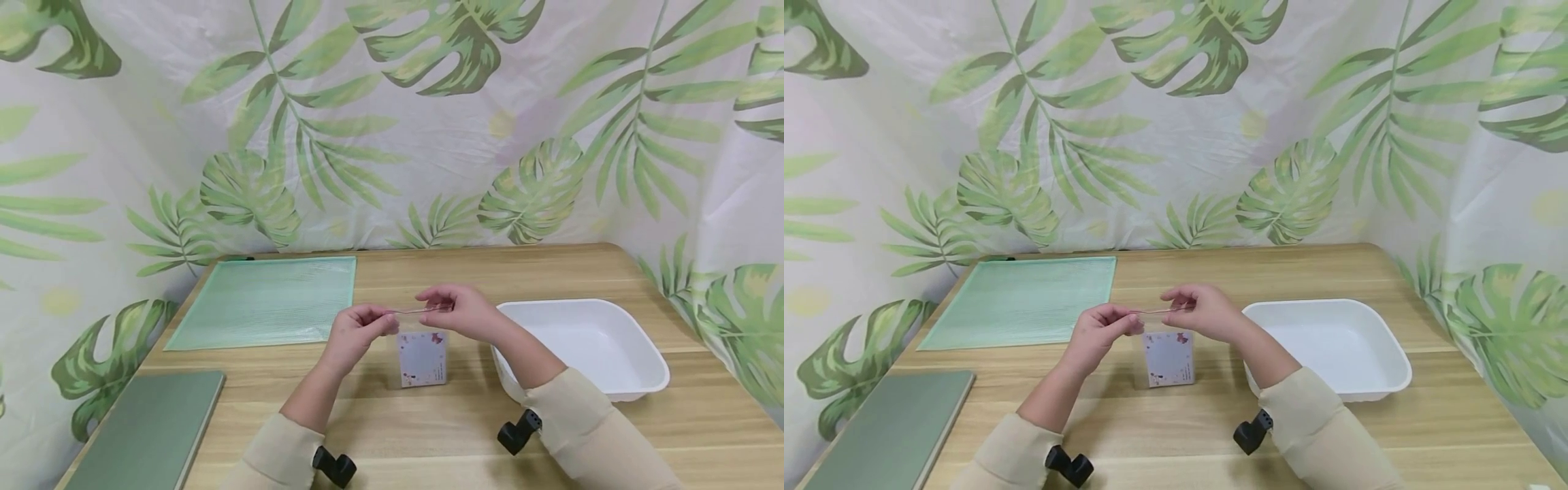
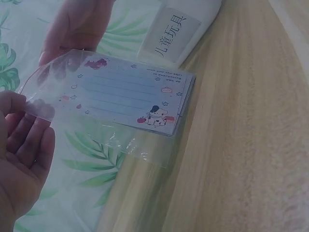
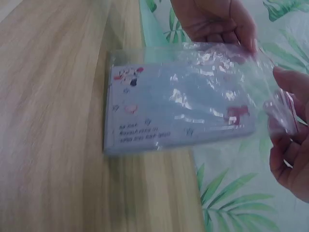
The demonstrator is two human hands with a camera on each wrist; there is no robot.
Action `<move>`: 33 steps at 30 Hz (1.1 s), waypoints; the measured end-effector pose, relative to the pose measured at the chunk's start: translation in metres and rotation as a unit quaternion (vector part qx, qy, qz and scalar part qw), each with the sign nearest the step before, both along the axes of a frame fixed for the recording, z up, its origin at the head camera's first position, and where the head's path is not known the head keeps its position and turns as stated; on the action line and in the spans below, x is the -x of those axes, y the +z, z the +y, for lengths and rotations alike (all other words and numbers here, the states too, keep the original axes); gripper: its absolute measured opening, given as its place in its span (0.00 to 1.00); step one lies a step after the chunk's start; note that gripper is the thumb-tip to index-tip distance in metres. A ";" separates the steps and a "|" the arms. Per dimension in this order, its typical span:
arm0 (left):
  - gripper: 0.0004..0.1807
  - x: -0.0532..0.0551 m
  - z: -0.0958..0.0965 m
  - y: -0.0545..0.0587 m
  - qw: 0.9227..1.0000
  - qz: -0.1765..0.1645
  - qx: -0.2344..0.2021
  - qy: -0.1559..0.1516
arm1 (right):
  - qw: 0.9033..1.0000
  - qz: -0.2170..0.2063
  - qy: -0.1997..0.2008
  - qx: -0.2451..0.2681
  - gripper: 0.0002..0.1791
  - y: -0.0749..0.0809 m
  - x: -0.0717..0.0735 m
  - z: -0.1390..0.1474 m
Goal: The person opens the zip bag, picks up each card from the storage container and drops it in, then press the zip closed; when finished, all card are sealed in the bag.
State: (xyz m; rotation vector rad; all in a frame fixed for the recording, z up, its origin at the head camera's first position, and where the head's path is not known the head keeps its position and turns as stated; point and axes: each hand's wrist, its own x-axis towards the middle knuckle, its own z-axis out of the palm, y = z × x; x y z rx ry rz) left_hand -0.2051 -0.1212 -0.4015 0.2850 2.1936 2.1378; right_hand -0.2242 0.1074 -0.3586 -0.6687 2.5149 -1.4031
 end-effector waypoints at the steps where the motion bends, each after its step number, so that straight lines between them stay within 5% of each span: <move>1: 0.13 0.000 0.000 0.001 1.000 0.001 0.000 -0.004 | 1.000 0.004 0.004 -0.012 0.21 0.002 0.000 -0.003; 13: 0.08 0.004 -0.006 0.010 0.990 0.057 0.124 -0.017 | 0.994 0.023 0.027 -0.106 0.08 0.016 0.003 -0.026; 33: 0.08 0.002 -0.007 0.018 0.986 0.061 0.152 -0.018 | 0.988 0.040 0.055 -0.140 0.05 0.025 0.005 -0.038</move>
